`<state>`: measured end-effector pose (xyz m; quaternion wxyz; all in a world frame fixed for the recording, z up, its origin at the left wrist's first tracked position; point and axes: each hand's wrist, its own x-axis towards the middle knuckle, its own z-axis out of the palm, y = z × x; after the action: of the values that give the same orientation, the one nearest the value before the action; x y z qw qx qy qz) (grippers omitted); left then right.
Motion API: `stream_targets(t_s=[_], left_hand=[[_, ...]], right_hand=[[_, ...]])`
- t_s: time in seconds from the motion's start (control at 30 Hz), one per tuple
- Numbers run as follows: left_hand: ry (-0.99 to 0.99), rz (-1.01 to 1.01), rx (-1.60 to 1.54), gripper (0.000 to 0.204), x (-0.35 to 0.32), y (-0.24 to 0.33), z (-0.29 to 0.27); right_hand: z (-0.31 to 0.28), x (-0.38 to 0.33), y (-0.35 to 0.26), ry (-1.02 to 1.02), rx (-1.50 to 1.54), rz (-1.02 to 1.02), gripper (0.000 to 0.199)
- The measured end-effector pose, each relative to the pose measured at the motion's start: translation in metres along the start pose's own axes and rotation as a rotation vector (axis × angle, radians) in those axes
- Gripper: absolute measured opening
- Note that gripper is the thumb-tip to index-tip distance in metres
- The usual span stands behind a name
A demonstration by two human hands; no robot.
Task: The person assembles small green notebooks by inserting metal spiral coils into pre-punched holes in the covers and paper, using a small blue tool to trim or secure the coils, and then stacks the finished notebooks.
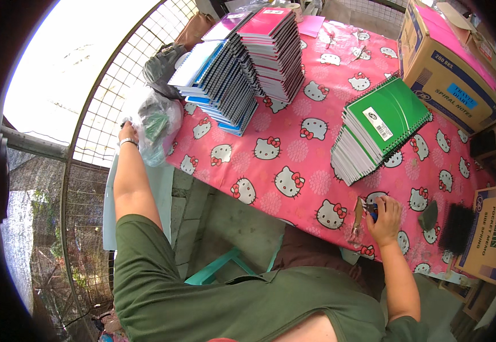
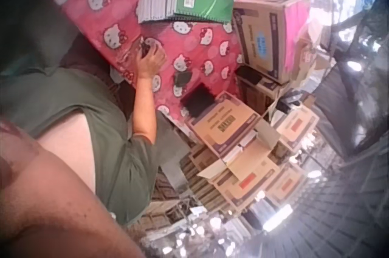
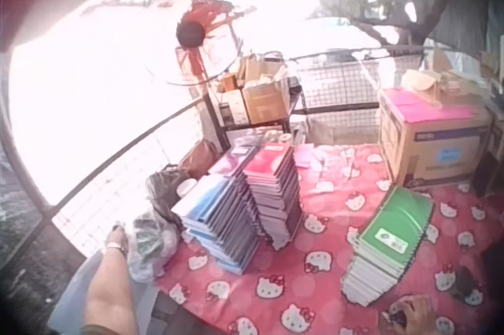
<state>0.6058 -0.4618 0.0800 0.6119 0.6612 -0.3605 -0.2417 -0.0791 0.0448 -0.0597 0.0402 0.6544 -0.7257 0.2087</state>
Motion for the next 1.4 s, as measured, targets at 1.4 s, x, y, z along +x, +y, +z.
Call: stream_targets(t_s=[1.4], left_hand=[[-0.25, 1.227, 0.703, 0.041, -0.403, 0.071, 0.165]], right_hand=[[-0.06, 0.046, -0.024, 0.36, 0.655, 0.133, 0.046]])
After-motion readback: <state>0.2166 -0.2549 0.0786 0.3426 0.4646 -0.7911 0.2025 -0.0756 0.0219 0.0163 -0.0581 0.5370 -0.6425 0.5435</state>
